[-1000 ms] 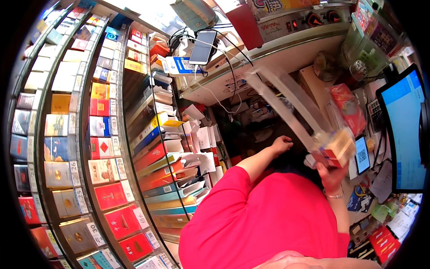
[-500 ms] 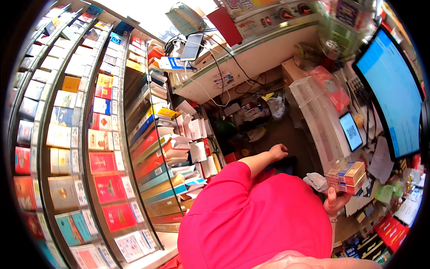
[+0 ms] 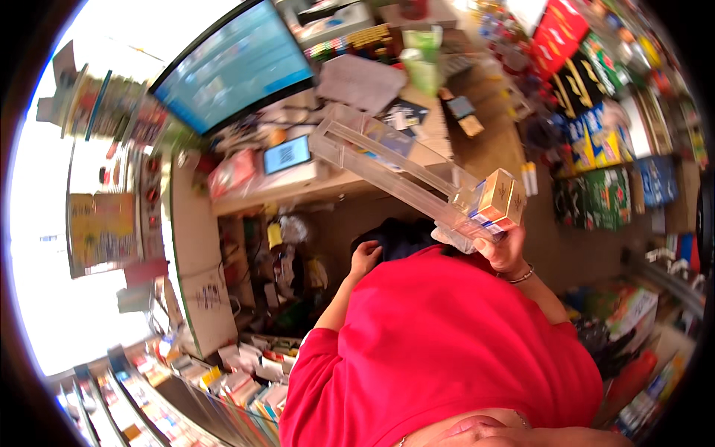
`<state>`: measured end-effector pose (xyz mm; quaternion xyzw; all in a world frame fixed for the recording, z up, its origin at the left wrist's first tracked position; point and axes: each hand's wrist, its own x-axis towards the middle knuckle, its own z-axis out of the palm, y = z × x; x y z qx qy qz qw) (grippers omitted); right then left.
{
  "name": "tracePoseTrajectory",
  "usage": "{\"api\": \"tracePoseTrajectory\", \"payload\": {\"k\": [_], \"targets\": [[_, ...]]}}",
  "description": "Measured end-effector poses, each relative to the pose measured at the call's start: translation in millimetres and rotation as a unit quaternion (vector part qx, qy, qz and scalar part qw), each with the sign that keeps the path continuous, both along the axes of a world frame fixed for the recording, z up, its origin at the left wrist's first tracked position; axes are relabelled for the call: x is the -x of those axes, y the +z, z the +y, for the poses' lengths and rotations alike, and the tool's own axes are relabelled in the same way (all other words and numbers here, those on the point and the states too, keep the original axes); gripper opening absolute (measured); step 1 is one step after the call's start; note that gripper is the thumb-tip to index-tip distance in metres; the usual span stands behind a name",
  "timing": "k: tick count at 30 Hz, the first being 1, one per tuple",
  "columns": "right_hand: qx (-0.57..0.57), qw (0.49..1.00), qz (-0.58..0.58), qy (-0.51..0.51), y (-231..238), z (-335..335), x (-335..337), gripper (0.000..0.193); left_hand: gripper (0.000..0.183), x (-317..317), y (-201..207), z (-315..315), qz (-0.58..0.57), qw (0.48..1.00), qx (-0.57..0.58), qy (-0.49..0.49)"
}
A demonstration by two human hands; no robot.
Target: The person wipes a clear plastic display stand with a cloth, then picks up small rectangular boxes from the counter and wipes them individually. The person places the cleaned boxes into the display stand and continues wiping the stand's surface.
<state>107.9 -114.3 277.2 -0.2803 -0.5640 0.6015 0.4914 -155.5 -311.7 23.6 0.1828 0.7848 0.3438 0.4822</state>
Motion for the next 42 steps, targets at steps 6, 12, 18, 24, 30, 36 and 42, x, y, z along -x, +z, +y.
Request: {"api": "tracePoseTrajectory", "payload": {"k": [6, 12, 18, 24, 30, 36, 42], "targets": [[-0.059, 0.973, -0.092, -0.206, -46.0, 5.3, -109.8, 0.058, 0.031, -30.5, 35.8, 44.5, -0.001, 0.99, -0.035, -0.137], [0.018, 0.924, -0.08, -0.373, -105.4, 16.9, -140.6, 0.045, 0.032, -61.8, 75.2, 109.2, -0.091, 0.967, -0.076, -0.226], [0.064, 0.893, -0.061, -0.442, -160.7, 54.2, -116.0, 0.048, 0.033, -112.4, 87.4, 185.0, -0.129, 0.912, -0.056, -0.384], [0.084, 0.851, -0.091, -0.51, -229.9, 78.8, -76.0, 0.055, 0.046, -157.7, 71.3, 249.7, -0.088, 0.893, -0.089, -0.433], [0.116, 0.847, -0.157, -0.495, -244.4, 70.5, -43.4, 0.056, 0.072, -175.0, 46.4, 283.7, -0.141, 0.899, -0.12, -0.398], [0.203, 0.804, -0.052, -0.557, -231.7, 68.7, -43.4, 0.055, 0.076, -181.1, 50.8, 288.0, -0.132, 0.862, -0.173, -0.458], [0.265, 0.809, 0.011, -0.524, -234.8, 76.8, -24.4, 0.057, 0.075, -181.3, 34.2, 293.1, -0.149, 0.845, -0.18, -0.481]]}}
